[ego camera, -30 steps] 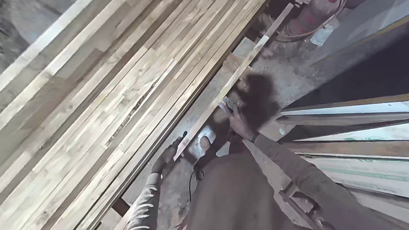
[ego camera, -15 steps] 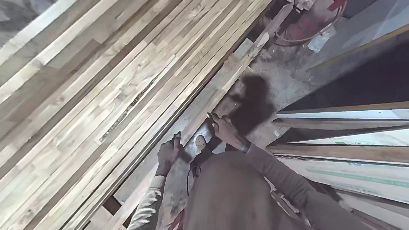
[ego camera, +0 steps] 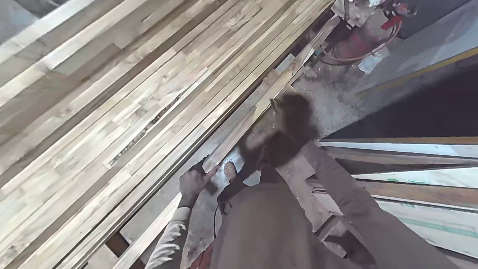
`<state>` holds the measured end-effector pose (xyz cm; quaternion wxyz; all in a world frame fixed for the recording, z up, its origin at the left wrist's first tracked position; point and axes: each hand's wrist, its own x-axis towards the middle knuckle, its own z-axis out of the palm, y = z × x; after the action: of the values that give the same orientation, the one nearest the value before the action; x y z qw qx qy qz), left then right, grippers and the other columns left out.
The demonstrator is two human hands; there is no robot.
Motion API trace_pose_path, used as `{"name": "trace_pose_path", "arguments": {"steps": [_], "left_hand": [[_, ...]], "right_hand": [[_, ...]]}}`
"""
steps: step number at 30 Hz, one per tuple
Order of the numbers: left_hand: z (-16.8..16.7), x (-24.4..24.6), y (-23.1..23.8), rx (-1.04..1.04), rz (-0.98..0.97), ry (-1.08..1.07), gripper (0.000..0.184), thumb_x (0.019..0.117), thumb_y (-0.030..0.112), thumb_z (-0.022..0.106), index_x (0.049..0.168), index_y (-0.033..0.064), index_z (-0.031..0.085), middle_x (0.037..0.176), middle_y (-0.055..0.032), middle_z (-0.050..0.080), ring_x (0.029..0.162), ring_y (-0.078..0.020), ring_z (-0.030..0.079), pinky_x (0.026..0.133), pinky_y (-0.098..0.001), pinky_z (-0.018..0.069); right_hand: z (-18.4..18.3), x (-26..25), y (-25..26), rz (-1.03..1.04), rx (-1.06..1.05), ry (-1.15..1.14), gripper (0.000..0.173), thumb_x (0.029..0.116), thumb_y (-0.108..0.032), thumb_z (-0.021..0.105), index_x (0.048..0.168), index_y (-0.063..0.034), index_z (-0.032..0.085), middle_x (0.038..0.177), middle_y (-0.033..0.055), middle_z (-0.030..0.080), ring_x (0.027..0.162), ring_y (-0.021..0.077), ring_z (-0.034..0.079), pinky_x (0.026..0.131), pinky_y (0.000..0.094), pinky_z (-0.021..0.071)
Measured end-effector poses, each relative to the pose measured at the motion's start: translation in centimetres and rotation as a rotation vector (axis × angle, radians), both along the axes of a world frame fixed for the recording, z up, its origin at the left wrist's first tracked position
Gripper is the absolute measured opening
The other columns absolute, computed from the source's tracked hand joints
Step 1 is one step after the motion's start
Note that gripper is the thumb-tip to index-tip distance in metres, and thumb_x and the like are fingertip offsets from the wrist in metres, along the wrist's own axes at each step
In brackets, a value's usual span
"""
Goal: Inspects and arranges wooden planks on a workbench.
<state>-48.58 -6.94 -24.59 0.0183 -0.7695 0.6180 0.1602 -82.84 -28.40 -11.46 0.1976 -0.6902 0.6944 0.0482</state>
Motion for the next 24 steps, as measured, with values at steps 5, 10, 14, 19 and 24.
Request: {"name": "trace_pose_path", "arguments": {"steps": [5, 10, 14, 19, 24], "left_hand": [[-0.3, -0.8, 0.1, -0.121, -0.049, -0.038, 0.099, 0.0793, 0.093, 0.042, 0.098, 0.0014, 0.074, 0.079, -0.0181, 0.072, 0.070, -0.0389, 0.072, 0.059, -0.0601, 0.0554], [0.5, -1.4, -1.5, -0.085, -0.051, -0.031, 0.094, 0.0802, 0.090, 0.046, 0.095, 0.0015, 0.075, 0.075, -0.0176, 0.071, 0.069, -0.0397, 0.072, 0.059, -0.0612, 0.0547], [1.3, -3.3, -4.1, -0.168, -0.086, -0.110, 0.099, 0.0725, 0.093, 0.047, 0.109, 0.0058, 0.075, 0.093, -0.0199, 0.074, 0.085, -0.0414, 0.073, 0.068, -0.0629, 0.0564], [0.4, -8.6, -8.4, -0.210, -0.275, -0.154, 0.068, 0.0838, 0.028, 0.078, 0.143, 0.0021, 0.054, 0.130, -0.0314, 0.060, 0.119, -0.0504, 0.061, 0.094, -0.0628, 0.0525], [5.1, -10.5, -11.9, 0.301, -0.102, 0.031, 0.048, 0.0944, 0.037, 0.069, 0.128, 0.0024, 0.064, 0.121, -0.0257, 0.067, 0.113, -0.0439, 0.065, 0.095, -0.0628, 0.0525]], "right_hand": [[-1.4, 2.2, -3.0, -0.160, 0.073, -0.181, 0.037, 0.0985, -0.020, 0.061, 0.126, 0.0043, 0.064, 0.119, 0.0272, 0.068, 0.114, 0.0419, 0.065, 0.099, 0.0590, 0.0490], [-1.8, 8.6, 4.7, -0.057, 0.229, -0.345, 0.032, 0.0947, -0.017, 0.065, 0.119, 0.0041, 0.063, 0.111, 0.0252, 0.066, 0.099, 0.0387, 0.068, 0.082, 0.0546, 0.0568], [-0.8, 7.1, 5.7, 0.092, 0.457, -0.436, 0.034, 0.0987, -0.015, 0.058, 0.129, 0.0008, 0.060, 0.123, 0.0221, 0.063, 0.112, 0.0343, 0.064, 0.093, 0.0515, 0.0523], [-3.2, -5.4, 4.9, -0.318, 0.566, -1.080, 0.038, 0.1070, -0.026, 0.052, 0.139, -0.0056, 0.057, 0.084, 0.0067, 0.066, 0.053, 0.0099, 0.056, 0.047, 0.0250, 0.0482], [-1.4, -16.9, 4.4, -0.624, 0.445, -1.274, 0.029, 0.1102, -0.023, 0.045, 0.126, -0.0034, 0.059, 0.089, 0.0065, 0.072, 0.053, 0.0080, 0.060, 0.045, 0.0216, 0.0499]]}}
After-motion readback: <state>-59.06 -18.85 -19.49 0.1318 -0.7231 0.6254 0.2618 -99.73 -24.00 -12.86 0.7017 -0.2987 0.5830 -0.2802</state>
